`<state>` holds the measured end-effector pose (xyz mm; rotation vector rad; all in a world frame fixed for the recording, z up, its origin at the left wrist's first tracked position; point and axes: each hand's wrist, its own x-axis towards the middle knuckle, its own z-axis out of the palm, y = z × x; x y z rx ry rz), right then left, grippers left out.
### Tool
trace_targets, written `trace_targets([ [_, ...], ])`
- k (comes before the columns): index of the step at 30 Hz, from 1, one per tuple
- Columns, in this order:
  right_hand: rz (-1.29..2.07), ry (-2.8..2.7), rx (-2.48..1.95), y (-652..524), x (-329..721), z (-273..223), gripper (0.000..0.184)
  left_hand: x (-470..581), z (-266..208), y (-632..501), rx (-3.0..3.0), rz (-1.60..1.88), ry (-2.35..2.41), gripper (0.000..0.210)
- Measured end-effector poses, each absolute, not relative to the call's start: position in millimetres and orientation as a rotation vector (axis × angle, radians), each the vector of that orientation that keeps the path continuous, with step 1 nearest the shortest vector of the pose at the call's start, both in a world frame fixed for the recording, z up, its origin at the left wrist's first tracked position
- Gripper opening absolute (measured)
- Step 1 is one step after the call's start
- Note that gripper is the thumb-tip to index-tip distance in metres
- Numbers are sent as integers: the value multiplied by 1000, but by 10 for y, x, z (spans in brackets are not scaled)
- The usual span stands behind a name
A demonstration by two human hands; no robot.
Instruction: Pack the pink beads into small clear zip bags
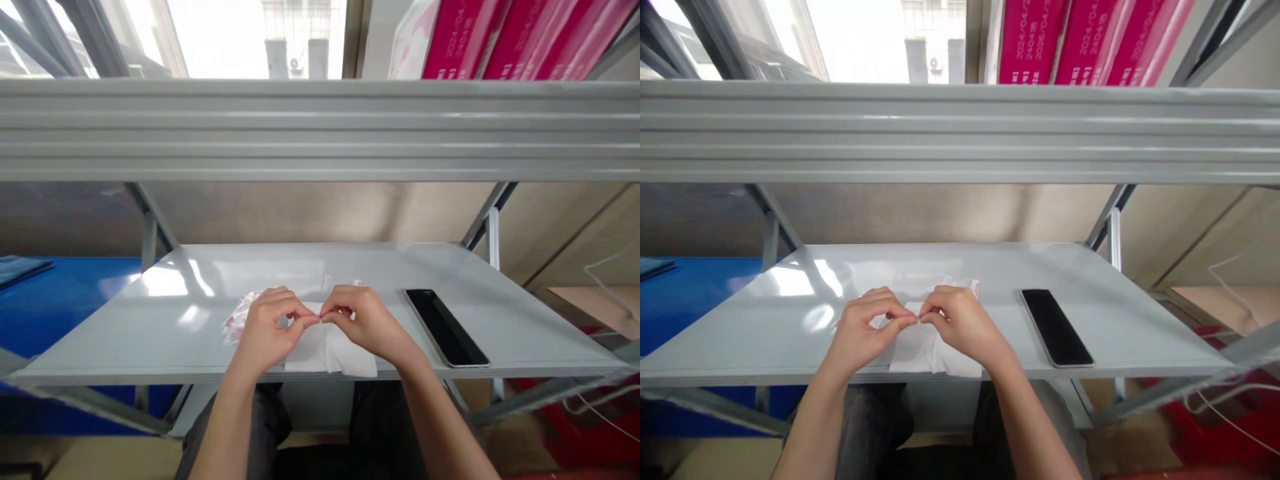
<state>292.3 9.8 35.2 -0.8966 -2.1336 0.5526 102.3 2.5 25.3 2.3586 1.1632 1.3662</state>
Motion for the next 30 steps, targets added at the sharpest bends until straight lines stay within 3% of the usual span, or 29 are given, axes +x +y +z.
trace_targets([
  [6, 540, -1972, -969, 334, 2971, 313, 13, 950, 297, 40, 2213, 1446, 1288, 11],
  [9, 519, -1554, -1294, 673, 3189, 63, 7, 759, 244, 129, 2011, 1519, 1562, 20],
  [11, 552, -1459, -1600, 875, 3339, -155, 18, 590, 162, 206, 1932, 1462, 1754, 24],
  [14, 496, -1435, -1707, 1026, 3483, -421, 16, 370, 34, 283, 1906, 1212, 1977, 28],
  [18, 346, -1458, -1724, 995, 3513, -543, 10, 267, -47, 286, 1899, 925, 2096, 36],
  [22, 197, -1481, -1662, 856, 3469, -515, 20, 300, -102, 308, 1908, 792, 2095, 27],
  [26, 243, -1479, -1526, 677, 3452, -411, 27, 289, -169, 369, 1879, 884, 2115, 15],
  [30, 369, -1362, -1468, 519, 3425, -256, 30, 267, -154, 381, 1860, 1109, 2119, 15],
])
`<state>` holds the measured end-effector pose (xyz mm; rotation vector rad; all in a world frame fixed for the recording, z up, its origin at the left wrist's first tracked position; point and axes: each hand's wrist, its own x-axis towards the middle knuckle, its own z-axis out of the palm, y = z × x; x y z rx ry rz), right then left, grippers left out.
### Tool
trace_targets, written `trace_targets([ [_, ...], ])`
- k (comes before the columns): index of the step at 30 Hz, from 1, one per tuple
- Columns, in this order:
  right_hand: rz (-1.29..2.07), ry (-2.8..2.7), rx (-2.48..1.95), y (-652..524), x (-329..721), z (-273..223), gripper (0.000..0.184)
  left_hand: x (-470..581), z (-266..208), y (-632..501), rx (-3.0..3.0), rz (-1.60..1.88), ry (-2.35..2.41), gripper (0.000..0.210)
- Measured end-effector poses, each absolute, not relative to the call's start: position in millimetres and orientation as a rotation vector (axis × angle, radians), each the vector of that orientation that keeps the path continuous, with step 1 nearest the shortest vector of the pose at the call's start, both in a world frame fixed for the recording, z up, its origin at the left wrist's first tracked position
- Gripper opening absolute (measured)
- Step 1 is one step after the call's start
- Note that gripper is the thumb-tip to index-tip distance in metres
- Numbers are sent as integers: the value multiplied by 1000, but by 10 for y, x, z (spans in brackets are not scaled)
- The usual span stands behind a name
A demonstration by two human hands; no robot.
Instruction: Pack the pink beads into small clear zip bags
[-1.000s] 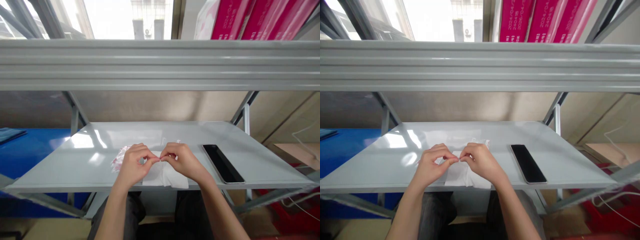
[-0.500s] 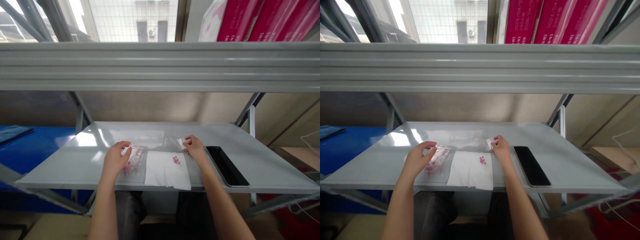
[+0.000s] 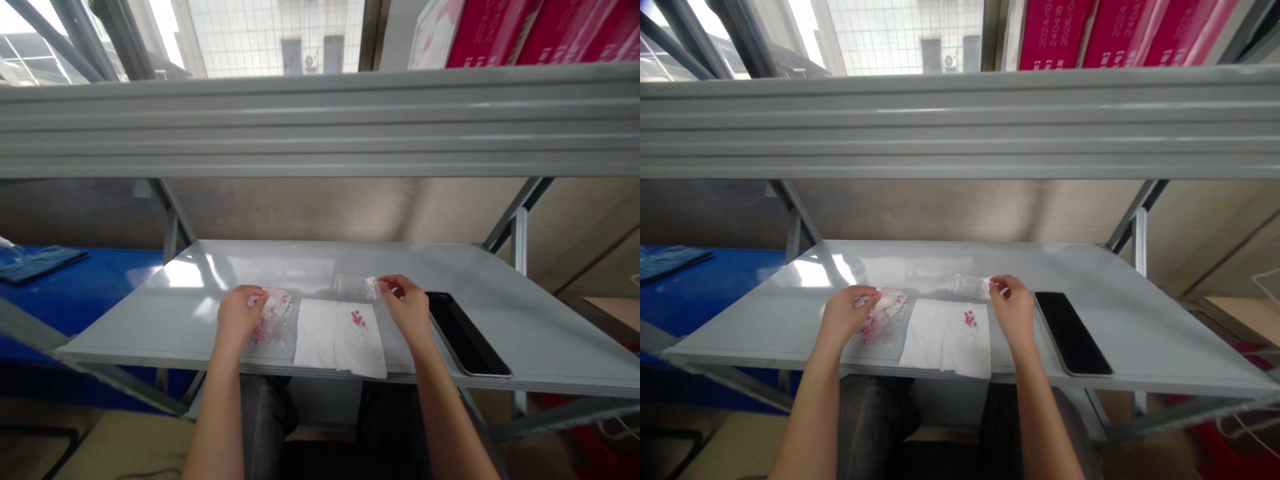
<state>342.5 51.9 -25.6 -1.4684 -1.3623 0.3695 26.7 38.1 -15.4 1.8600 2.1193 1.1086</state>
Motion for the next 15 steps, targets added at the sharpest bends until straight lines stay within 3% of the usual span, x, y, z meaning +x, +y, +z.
trace_targets([
  [5, 1004, -1181, -1242, 351, 3189, -65, 36, 551, -29, 295, 1995, 1525, 1658, 16],
  [9, 1614, -1074, -980, 269, 2995, -19, 44, 917, 42, 201, 2240, 1507, 1153, 10],
  [15, 1664, -1064, -903, 282, 3052, -87, 30, 1085, 35, 144, 2349, 1425, 912, 18],
])
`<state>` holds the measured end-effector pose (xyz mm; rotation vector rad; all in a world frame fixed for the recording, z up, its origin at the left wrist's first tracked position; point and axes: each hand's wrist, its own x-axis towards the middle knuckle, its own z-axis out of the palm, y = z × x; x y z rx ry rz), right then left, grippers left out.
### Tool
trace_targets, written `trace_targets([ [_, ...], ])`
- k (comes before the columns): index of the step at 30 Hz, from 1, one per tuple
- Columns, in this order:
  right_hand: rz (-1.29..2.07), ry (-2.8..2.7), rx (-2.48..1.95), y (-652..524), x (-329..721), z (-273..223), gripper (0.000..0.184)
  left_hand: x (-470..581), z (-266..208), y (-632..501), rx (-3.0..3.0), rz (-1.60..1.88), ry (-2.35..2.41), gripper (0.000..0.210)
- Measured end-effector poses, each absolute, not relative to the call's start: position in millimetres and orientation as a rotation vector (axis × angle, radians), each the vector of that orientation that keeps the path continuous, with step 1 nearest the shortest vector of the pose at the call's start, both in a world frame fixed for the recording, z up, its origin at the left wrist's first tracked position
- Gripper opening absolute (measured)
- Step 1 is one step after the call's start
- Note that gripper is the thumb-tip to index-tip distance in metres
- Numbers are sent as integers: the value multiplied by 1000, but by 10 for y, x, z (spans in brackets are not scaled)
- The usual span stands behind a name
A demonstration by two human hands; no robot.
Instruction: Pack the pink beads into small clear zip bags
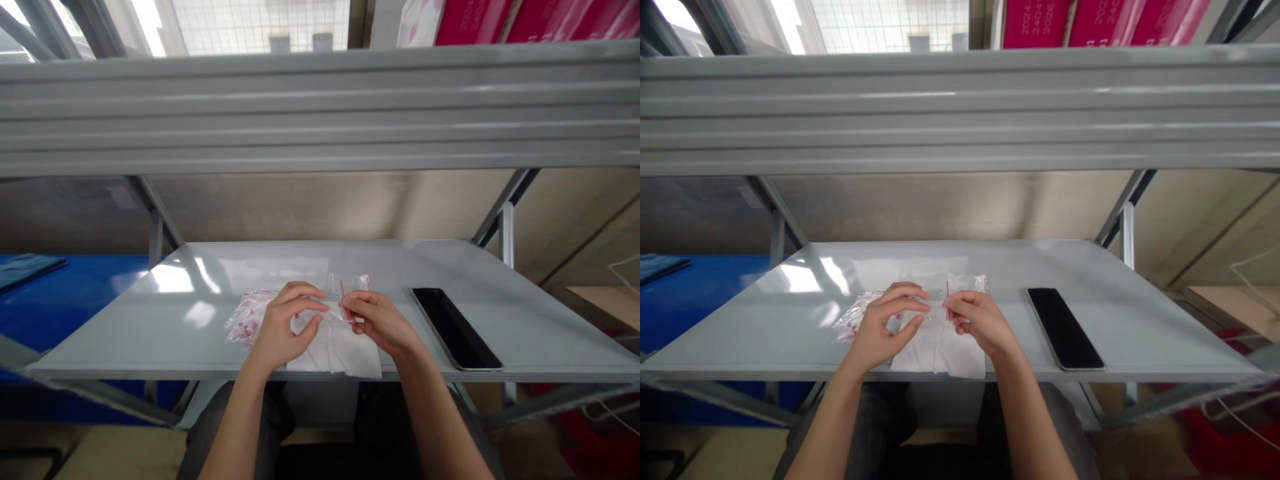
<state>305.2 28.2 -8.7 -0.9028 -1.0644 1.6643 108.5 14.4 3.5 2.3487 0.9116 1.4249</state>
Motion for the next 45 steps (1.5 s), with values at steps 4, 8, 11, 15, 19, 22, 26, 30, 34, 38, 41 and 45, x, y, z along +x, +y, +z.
trace_targets([
  [4, 1677, -1079, -891, 229, 3062, -8, 29, 1093, 53, 117, 2235, 1353, 958, 16],
  [8, 1670, -1142, -864, 141, 2978, 86, 28, 1182, 104, 57, 1984, 1302, 1123, 12],
  [11, 1627, -1238, -871, 91, 2922, 103, 26, 1258, 134, 1, 1808, 1260, 1135, 28],
  [15, 1536, -1430, -929, 50, 2873, 96, 27, 1320, 121, -40, 1699, 1190, 1152, 44],
  [19, 1478, -1490, -954, 30, 2850, 97, 28, 1329, 100, -42, 1704, 1123, 1153, 46],
  [22, 1574, -1438, -922, 28, 2871, 104, 29, 1299, 123, -51, 1668, 1067, 1082, 42],
  [26, 1656, -1396, -881, 32, 2913, 125, 22, 1249, 180, -81, 1677, 989, 954, 35],
  [30, 1390, -1438, -979, 24, 2882, 135, 13, 1266, 181, -91, 1758, 973, 1035, 31],
  [34, 938, -1551, -1131, -2, 2810, 118, 13, 1337, 121, -85, 1916, 1085, 1301, 22],
  [38, 472, -1627, -1239, -54, 2803, 141, 15, 1340, 113, -104, 1987, 1242, 1514, 23],
  [41, 445, -1638, -1245, -101, 2826, 194, 14, 1290, 158, -133, 2043, 1313, 1427, 24],
  [45, 636, -1633, -1214, -133, 2854, 259, 12, 1258, 180, -141, 2208, 1326, 1173, 36],
])
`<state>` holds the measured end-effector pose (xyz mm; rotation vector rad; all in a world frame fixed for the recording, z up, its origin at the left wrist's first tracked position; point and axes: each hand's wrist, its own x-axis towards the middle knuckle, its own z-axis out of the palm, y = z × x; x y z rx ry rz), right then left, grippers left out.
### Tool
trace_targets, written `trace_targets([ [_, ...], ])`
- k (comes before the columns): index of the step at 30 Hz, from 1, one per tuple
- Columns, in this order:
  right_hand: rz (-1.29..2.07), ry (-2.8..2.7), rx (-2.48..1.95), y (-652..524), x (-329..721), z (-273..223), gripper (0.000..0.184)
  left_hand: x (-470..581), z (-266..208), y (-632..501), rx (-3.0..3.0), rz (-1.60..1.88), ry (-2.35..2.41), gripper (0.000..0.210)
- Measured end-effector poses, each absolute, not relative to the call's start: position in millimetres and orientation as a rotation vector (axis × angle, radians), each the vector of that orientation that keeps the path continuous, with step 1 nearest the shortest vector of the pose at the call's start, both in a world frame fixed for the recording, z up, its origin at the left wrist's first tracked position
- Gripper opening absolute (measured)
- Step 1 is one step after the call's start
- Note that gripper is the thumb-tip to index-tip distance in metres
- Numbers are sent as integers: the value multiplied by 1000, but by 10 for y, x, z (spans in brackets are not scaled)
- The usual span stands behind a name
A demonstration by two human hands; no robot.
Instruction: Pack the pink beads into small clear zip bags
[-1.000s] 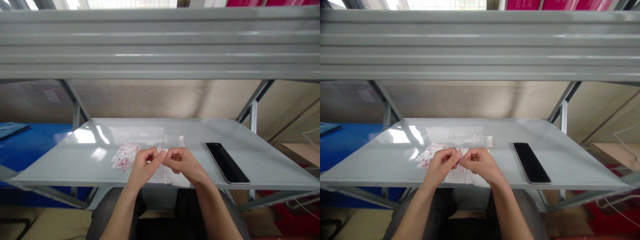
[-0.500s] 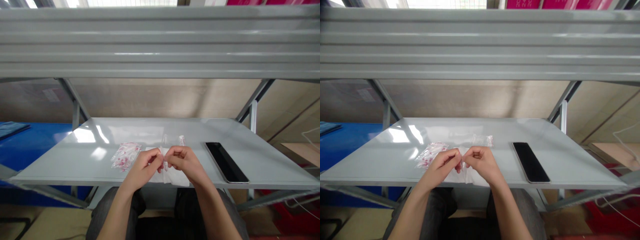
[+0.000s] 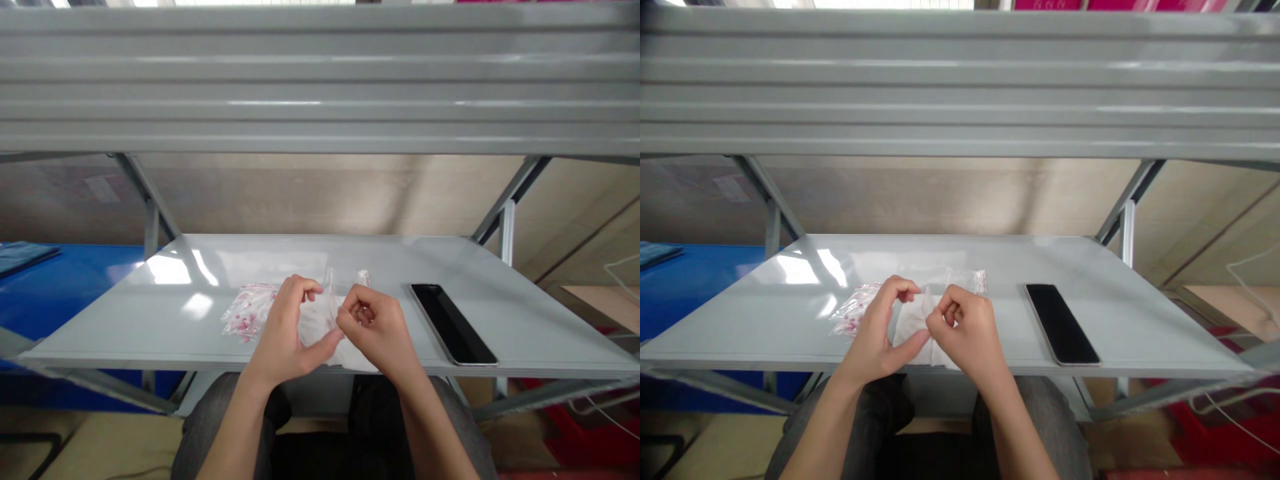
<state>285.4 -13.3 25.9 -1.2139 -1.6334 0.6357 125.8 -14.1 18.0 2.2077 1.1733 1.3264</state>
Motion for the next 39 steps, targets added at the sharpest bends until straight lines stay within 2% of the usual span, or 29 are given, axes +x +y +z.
trace_targets([
  [2, 741, -1628, -1187, -131, 2870, 274, 11, 1276, 157, -126, 2265, 1247, 1079, 68],
  [3, 781, -1621, -1181, -127, 2880, 277, 11, 1290, 141, -118, 2271, 1221, 1058, 71],
  [8, 764, -1577, -1238, -116, 2931, 263, 10, 1332, 93, -91, 2287, 1291, 1095, 48],
  [13, 684, -1592, -1288, -121, 2941, 257, 12, 1317, 72, -83, 2401, 1352, 1149, 53],
  [19, 773, -1624, -1273, -78, 2966, 243, 18, 1327, 81, -73, 2428, 1362, 1140, 47],
  [29, 699, -1567, -1246, -103, 2958, 256, 15, 1308, 72, -63, 2211, 1278, 1100, 42],
  [33, 766, -1557, -1221, -97, 2937, 250, 16, 1317, 82, -63, 2135, 1272, 1030, 44],
  [39, 910, -1471, -1128, -22, 2989, 229, 25, 1265, 64, -24, 2094, 1284, 1010, 35],
])
